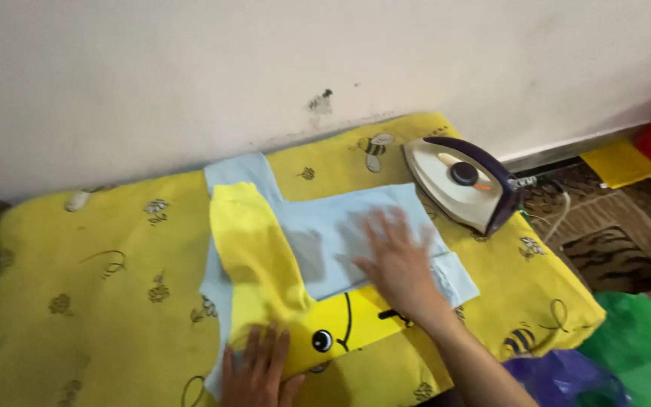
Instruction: The person irons a light blue t-shirt with a yellow graphic on a yellow patterned ironing board. They smooth the fabric, iron both sides of the shirt, and then fold it neatly.
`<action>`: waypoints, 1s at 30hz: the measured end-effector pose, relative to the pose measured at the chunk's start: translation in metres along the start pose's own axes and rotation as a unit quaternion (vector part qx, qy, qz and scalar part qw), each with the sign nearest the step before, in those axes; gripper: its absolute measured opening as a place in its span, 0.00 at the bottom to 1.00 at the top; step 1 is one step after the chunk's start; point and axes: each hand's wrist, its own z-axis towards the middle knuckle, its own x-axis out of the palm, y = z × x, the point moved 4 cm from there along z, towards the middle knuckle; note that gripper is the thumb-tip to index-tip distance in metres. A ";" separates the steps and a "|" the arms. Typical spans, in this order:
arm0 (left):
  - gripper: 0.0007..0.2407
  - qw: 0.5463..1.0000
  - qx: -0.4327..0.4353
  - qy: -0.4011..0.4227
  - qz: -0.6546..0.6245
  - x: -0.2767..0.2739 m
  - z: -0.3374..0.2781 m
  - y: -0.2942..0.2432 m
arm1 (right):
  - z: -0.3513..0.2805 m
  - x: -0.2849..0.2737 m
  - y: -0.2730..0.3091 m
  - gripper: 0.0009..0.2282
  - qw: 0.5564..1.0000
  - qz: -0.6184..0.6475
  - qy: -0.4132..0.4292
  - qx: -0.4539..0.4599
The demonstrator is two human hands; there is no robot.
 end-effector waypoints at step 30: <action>0.21 0.890 -0.283 -0.039 -0.354 -0.013 0.027 0.037 | 0.250 0.095 0.208 0.21 0.960 0.177 0.191 -0.105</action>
